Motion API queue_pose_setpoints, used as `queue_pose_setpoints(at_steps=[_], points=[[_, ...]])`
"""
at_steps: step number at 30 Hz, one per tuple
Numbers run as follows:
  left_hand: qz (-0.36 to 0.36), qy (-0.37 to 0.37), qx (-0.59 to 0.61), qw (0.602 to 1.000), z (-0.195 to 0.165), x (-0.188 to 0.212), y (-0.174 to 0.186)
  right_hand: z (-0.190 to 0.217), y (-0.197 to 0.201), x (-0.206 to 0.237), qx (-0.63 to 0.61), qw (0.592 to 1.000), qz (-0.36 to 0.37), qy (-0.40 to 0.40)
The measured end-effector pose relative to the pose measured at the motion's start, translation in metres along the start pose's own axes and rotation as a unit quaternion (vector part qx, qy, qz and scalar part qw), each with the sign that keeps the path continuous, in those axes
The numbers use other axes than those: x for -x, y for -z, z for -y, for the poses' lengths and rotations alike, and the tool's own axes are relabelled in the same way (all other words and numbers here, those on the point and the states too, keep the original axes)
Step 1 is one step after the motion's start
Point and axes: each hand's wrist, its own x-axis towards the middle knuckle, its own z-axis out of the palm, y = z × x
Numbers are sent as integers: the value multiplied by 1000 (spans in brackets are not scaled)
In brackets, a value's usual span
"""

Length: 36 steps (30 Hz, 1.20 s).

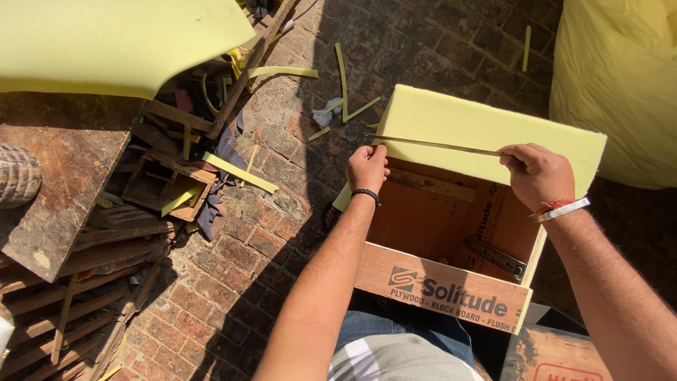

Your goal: The person dips a stick into a container of adhesive and spreads glue onto yellow foam sheets, then presses the foam onto the sides of an open wooden box. They tear and trim the foam to fit the box edges and use a hand saw blade to cut off excess foam.

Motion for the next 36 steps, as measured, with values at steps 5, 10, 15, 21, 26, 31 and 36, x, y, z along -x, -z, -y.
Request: queue_pose_setpoints(at_steps=[5, 10, 15, 21, 26, 31, 36], points=[[-27, -16, -32, 999, 3, -1, 0, -21, 15, 8, 31, 999, -6, 32], [-36, -20, -29, 999, 6, -5, 3, -15, 16, 3, 94, 994, 4, 63], [-51, -25, -55, 997, 9, -11, 3, -16, 55, -1, 156, 984, 39, 70], [-81, -66, -111, 988, 26, -9, 8, -18, 83, -9, 272, 950, 78, 131], [-87, -91, -128, 984, 31, -8, 11, 8, 72, -32, 298, 929, 127, 178], [-88, -49, -83, 991, 27, -2, 17, 59, 28, -58, 340, 898, 240, 142], [-90, -38, -105, 990, 27, 6, 28, 40, 85, -41, 319, 930, 127, 133]])
